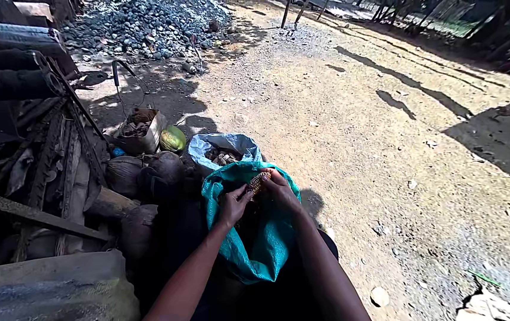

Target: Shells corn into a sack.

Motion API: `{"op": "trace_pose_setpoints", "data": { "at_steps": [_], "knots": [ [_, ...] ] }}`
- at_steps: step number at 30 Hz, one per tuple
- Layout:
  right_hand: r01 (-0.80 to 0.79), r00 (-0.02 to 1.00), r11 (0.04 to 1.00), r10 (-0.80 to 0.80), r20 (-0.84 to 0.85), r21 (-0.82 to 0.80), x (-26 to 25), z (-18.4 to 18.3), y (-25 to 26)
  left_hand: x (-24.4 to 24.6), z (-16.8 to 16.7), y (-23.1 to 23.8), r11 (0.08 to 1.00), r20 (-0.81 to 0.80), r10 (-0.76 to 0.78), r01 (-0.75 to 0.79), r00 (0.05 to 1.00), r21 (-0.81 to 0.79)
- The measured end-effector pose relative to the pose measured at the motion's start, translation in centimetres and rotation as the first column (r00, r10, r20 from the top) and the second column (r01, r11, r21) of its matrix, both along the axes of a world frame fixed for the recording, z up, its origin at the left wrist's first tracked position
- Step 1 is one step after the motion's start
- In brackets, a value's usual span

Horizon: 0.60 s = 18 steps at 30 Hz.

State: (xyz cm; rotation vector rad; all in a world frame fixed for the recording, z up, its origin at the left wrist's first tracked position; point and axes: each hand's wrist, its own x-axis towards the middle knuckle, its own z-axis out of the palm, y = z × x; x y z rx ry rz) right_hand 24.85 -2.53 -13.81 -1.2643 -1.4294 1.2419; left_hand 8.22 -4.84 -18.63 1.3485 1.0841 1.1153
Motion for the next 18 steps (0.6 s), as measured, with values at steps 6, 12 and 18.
{"op": "trace_pose_setpoints", "data": {
  "at_steps": [6,12,18],
  "knots": [
    [-0.001,1.0,1.0,0.001,0.019,0.018,-0.2,0.0,0.2,-0.1,0.3,-0.3,0.996,-0.163,-0.003,0.017,0.987,0.083],
    [-0.011,1.0,1.0,0.011,0.013,0.02,0.1,-0.2,0.1,0.4,-0.2,-0.1,0.999,-0.009,0.022,-0.021,1.0,0.025],
    [-0.021,1.0,0.999,0.021,-0.006,0.035,-0.1,-0.3,-0.1,0.5,-1.1,0.1,0.999,0.105,0.038,-0.041,0.994,0.025]
  ]
}}
